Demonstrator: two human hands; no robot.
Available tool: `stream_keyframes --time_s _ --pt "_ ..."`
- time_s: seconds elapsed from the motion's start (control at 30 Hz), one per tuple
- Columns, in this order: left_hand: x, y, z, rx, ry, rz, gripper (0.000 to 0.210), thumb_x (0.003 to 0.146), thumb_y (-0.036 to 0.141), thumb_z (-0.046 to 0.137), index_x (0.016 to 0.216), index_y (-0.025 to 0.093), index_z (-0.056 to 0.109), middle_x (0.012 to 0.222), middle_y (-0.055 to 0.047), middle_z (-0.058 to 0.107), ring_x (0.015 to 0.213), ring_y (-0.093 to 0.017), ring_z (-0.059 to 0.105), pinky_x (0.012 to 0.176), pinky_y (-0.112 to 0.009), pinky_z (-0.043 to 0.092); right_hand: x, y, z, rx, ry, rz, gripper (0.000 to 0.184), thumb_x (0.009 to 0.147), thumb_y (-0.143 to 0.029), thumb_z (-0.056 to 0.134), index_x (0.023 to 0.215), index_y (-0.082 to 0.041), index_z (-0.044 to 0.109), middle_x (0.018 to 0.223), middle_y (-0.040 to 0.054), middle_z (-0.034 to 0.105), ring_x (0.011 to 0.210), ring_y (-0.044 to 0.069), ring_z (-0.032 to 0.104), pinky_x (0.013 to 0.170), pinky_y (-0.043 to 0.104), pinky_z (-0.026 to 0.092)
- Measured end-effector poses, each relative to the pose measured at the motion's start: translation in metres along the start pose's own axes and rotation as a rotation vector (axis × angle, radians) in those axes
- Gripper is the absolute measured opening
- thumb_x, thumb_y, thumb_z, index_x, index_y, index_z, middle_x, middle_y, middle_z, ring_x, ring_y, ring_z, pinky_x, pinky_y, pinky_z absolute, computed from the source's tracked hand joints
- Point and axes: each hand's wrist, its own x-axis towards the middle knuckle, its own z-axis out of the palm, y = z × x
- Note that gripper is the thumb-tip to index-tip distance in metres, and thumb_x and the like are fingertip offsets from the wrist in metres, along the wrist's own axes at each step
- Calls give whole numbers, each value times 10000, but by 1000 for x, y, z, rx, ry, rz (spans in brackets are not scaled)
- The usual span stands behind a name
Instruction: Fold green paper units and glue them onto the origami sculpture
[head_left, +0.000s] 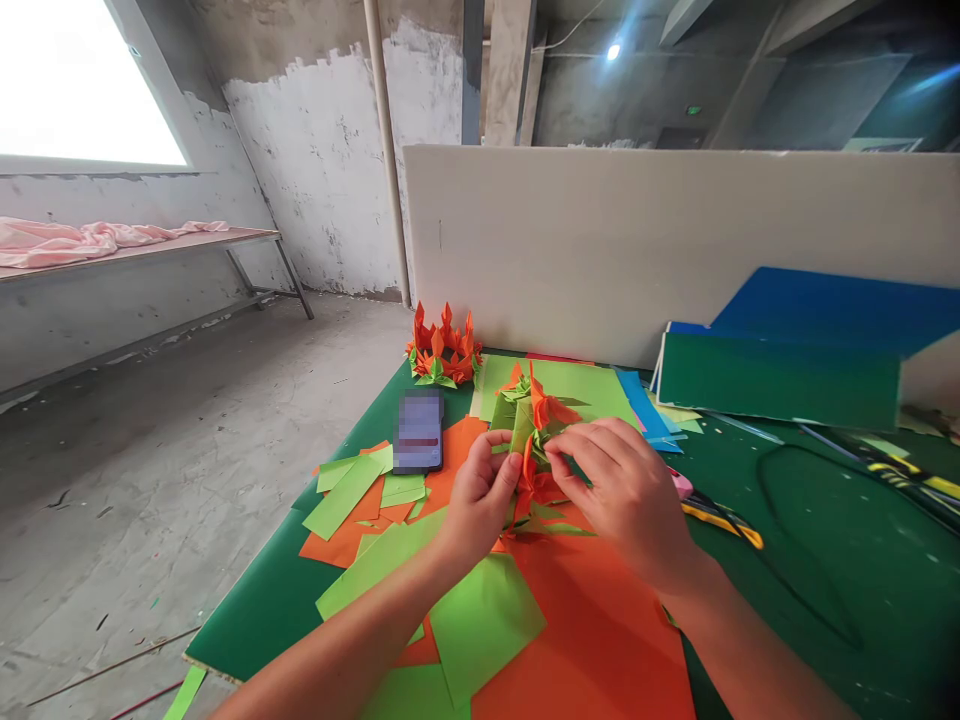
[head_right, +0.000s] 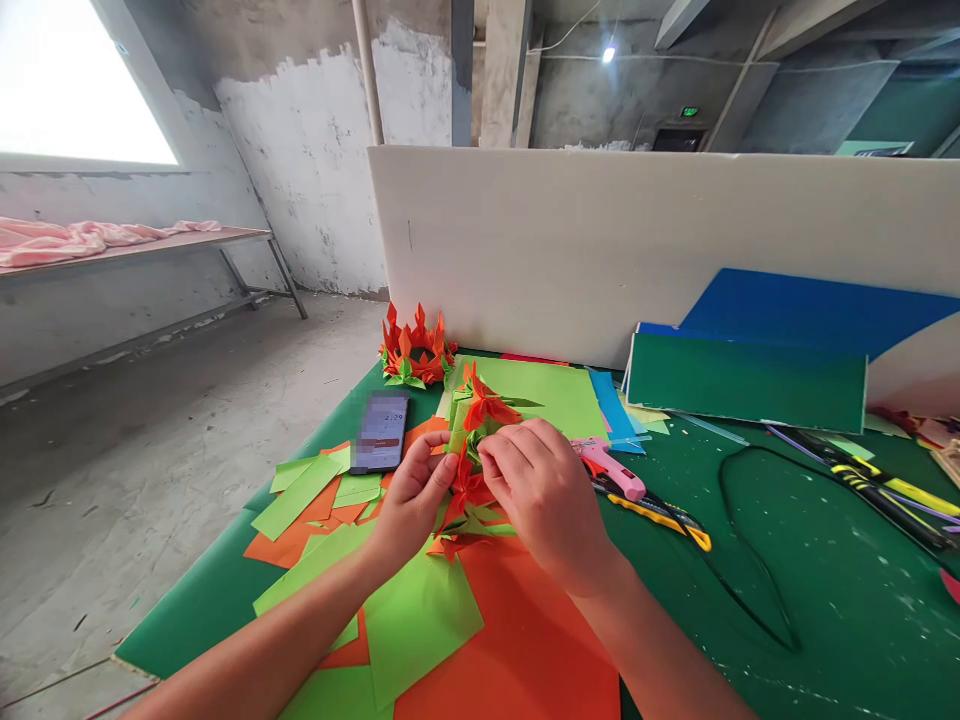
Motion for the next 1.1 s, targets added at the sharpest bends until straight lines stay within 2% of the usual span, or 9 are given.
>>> stream_keyframes --time_s 0.6,0.83,1.1 --pt "-2 1 0 33 28 -4 345 834 450 615 1032 200 482 665 46 543 548 -66 415 520 -196 331 -2 2 2 -88 4 -30 115 857 -87 555 911 -185 582 825 49 676 800 214 589 808 362 465" --pt "0 1 0 42 23 -7 359 832 464 611 1037 202 475 664 48 532 542 -69 416 522 -203 332 -2 3 3 -52 -17 -46 113 862 -81 550 923 -169 585 835 56 677 810 208 598 806 362 471" --pt "0 2 1 69 35 7 350 829 473 607 1011 205 476 605 74 426 510 -64 321 476 -196 260 -4 6 4 -39 -28 -63 138 871 -82 541 957 -176 594 878 59 689 838 214 609 813 378 486"
